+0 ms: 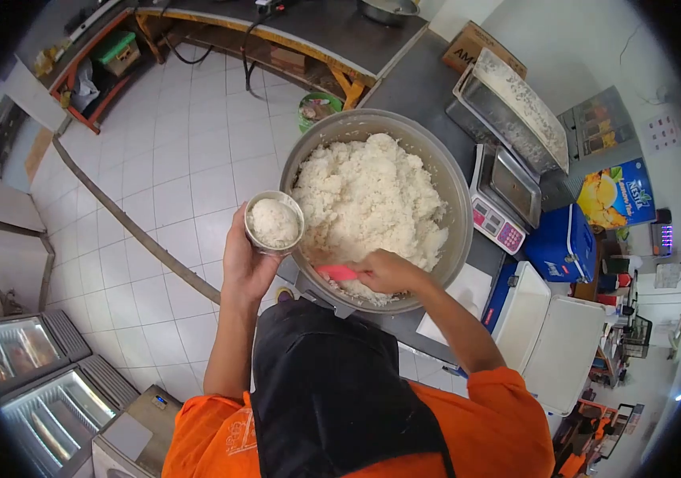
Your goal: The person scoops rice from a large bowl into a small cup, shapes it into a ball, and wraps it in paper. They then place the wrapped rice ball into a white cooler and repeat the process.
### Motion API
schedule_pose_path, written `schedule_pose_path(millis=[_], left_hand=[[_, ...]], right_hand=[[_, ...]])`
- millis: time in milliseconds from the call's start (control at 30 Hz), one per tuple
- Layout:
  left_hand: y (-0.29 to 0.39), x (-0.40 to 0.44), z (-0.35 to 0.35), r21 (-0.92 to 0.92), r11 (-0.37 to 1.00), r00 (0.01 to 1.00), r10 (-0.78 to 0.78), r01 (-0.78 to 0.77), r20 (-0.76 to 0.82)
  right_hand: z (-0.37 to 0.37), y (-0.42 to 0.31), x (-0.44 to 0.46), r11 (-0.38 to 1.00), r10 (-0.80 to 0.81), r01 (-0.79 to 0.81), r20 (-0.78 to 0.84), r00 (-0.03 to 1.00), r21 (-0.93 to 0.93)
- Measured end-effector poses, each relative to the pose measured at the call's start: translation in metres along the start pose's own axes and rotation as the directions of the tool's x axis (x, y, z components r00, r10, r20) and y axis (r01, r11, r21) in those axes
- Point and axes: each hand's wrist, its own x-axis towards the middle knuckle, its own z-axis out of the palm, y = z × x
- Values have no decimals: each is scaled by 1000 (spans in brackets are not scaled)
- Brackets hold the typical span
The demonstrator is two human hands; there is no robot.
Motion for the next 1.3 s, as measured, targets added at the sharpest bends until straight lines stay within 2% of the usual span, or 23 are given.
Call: schedule_pose_path(millis=[67,100,167,267,333,400,433,500,533,600,633,700,733,800,833,867,900,933,1000,1033,1067,1133,1300], left_hand=[[1,-2,0,-6,1000,1000,1,-1,-2],[2,-3,1,1,1000,1000,-2,2,-11],[3,-4,1,10,1000,1000,-7,8,-20],[3,-8,-1,1,1000,1000,-3,3,3],[7,-14,-2,16,1000,1000,2,-3,28],[8,-18,-2,14,1000,1000,21,-21,3],[7,-20,-3,27,999,1000,20,-20,-19],[7,-17,-2,2,1000,1000,17,-17,-5],[6,-19,-4,-12,1000,1000,9,-9,1],[4,-18,-5,6,1000,1000,0,0,-28],[2,-16,-3,28,1000,999,-2,3,-52],[-6,-11,1,-8,999,999,-34,34,-39],[-9,-9,5,-35,998,998,-62,61,-33],[-18,-7,13,-48,996,997,-71,71,-6],[-25,-2,10,-13,997,997,-75,74,-30],[-34,5,7,23,997,995,-79,80,-54],[-45,12,4,51,998,997,-38,41,-66],[-52,17,8,53,998,998,-32,35,-51],[-67,25,15,73,982,979,-167,176,-113],[-78,31,17,105,980,986,-163,167,-45],[-85,41,12,116,978,985,-169,172,-32],[-93,58,6,162,950,963,-256,267,-86],[-104,78,4,179,930,947,-320,321,-31]], right_hand=[[-25,-17,-21,985,113,-96,113,987,-145],[-24,-20,-16,985,112,-96,110,988,-143],[-15,-30,5,919,189,-211,-97,977,-332],[20,-15,54,909,95,-154,-166,982,-388],[21,-21,50,914,65,-107,-121,991,-392],[8,-21,32,961,135,-116,62,989,-253],[13,-12,29,961,142,-121,66,988,-249],[14,17,34,990,43,-14,214,976,-138],[6,21,34,990,46,-16,222,974,-138],[-16,30,33,997,-31,-2,401,916,81],[-22,38,28,997,-23,-6,400,916,72],[-37,58,17,900,-244,111,278,929,421],[-55,51,9,906,-242,113,279,929,408],[-91,27,-11,826,94,-249,311,946,506],[-101,10,-18,835,90,-240,307,948,496],[-106,-7,-28,803,163,-198,112,980,562],[-107,-18,-38,773,242,-139,-84,967,619],[-101,-26,-40,780,238,-130,-99,966,612],[-69,-55,-31,958,261,-157,-497,828,240],[-44,-68,-21,967,187,-252,-600,778,-26],[-22,-76,-13,892,87,-360,-676,732,-275],[4,-79,-15,887,144,-399,-682,717,-232],[-13,-75,-30,857,273,-479,-621,735,-191]])
